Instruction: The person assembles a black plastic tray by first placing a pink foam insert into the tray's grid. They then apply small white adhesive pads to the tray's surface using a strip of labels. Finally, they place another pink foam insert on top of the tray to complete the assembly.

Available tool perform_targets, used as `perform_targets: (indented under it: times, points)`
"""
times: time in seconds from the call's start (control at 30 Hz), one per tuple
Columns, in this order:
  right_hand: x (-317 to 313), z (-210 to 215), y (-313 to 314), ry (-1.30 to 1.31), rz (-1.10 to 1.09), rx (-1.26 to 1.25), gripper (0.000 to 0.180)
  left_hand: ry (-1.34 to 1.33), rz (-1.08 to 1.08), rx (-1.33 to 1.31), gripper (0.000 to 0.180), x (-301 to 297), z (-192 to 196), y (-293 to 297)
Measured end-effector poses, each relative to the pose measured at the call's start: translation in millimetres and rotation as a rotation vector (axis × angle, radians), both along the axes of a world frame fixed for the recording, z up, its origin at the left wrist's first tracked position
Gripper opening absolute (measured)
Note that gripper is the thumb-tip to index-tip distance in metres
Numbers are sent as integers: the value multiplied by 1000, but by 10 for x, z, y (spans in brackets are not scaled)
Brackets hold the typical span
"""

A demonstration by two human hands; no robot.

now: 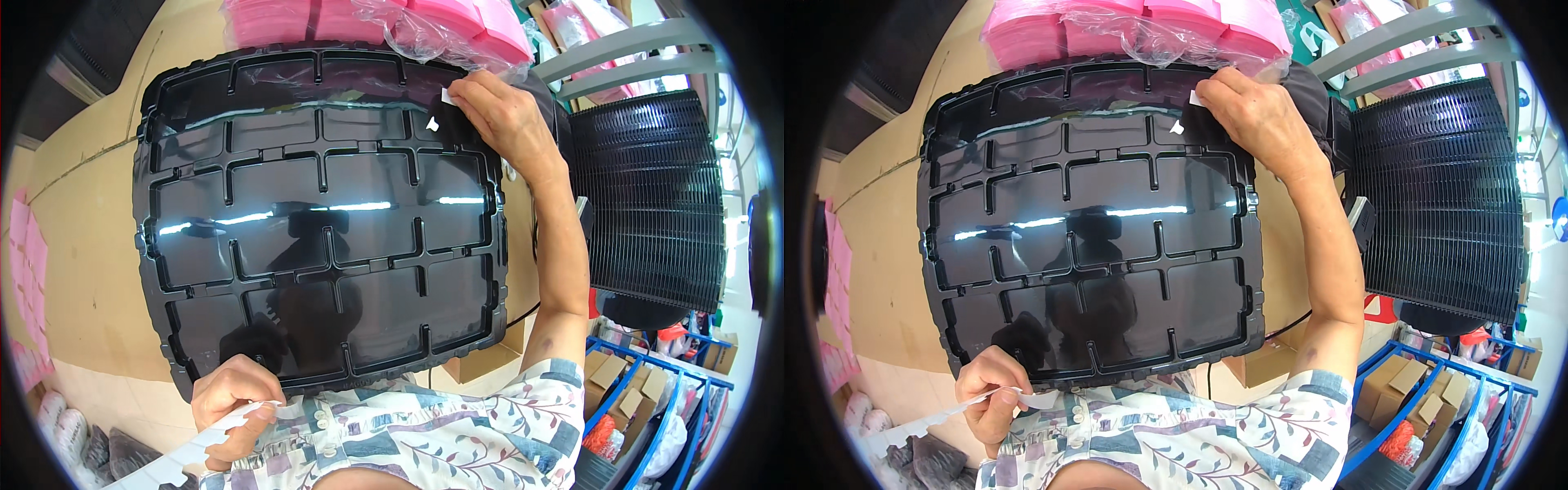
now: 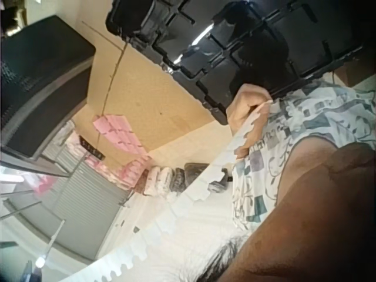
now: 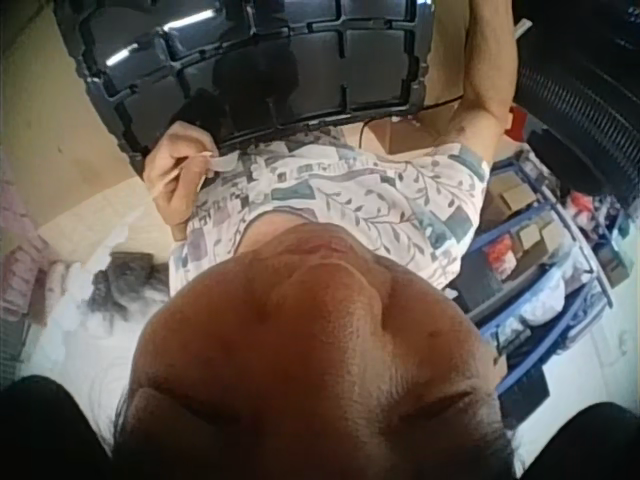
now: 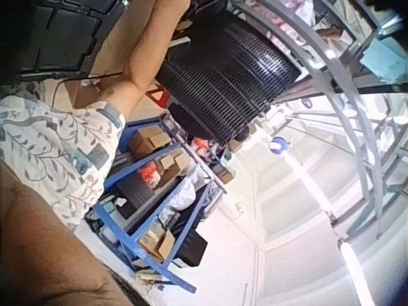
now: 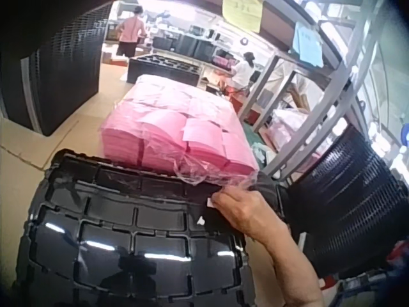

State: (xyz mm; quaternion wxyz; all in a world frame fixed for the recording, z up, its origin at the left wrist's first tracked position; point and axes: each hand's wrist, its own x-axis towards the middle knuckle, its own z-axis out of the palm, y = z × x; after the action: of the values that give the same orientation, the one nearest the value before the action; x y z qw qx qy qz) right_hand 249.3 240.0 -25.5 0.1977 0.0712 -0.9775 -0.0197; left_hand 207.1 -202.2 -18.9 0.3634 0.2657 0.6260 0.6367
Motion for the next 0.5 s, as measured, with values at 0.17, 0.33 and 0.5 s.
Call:
perform_targets:
  times: [0.17,0.33,0.5]
  points:
    - [45,-4,-20,68,0,-99,11,105,-51,73,13,-45,-83,24]
    - [1,-6,-36,44,10,-102,9,40,-7,26,12,-8,-87,-55]
    - [26,-1,-23,65,-10,-116,9,69,-36,36,13,-43,-66,-29]
